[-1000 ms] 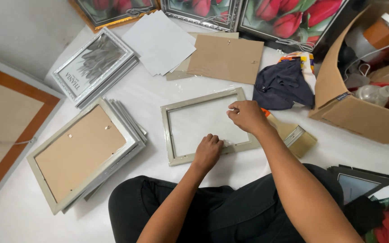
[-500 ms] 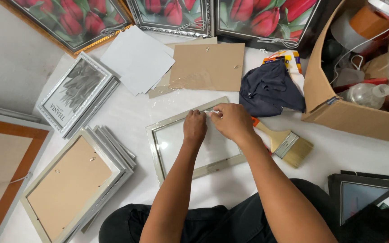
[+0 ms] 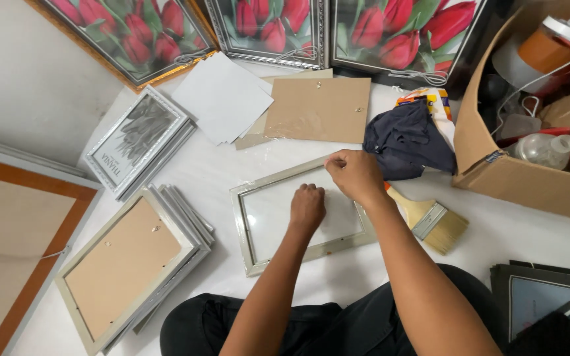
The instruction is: Cleaning glass and assembling components of a picture frame
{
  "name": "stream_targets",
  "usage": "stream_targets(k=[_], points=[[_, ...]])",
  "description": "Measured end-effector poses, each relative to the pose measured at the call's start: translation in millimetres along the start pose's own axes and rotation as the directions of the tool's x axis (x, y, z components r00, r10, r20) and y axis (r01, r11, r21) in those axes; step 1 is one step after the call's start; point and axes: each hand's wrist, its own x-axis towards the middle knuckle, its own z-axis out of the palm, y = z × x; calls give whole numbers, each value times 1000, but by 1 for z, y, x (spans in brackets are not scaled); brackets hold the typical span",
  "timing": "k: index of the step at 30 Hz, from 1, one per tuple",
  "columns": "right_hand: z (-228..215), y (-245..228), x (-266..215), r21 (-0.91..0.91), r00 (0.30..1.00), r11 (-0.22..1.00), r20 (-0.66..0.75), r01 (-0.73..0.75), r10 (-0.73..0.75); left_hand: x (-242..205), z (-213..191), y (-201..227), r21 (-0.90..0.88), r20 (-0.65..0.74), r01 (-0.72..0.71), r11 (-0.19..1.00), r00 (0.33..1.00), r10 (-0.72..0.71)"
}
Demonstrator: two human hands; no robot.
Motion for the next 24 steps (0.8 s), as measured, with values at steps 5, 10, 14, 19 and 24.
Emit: stream_targets(k=[5, 10, 14, 19, 24], points=[[9, 7, -7, -7, 1000, 1000, -2, 1, -1, -53, -4, 24, -59, -31, -21, 998, 999, 20], [7, 9, -23, -20, 1000, 1000, 10, -23, 24, -83, -5, 45, -94, -35, -62, 994, 998, 59], [3, 15, -20, 10, 998, 999, -34, -47, 47, -85, -13, 56, -58, 86, -38, 998, 995, 43], [-4, 21, -15, 68, 986, 996, -154, -57, 67, -59, -21, 48, -66, 149, 24, 998, 989, -14], [-28, -1, -17, 150, 960, 989, -278, 11, 32, -14, -3, 23, -54, 10, 81, 995, 997, -81]])
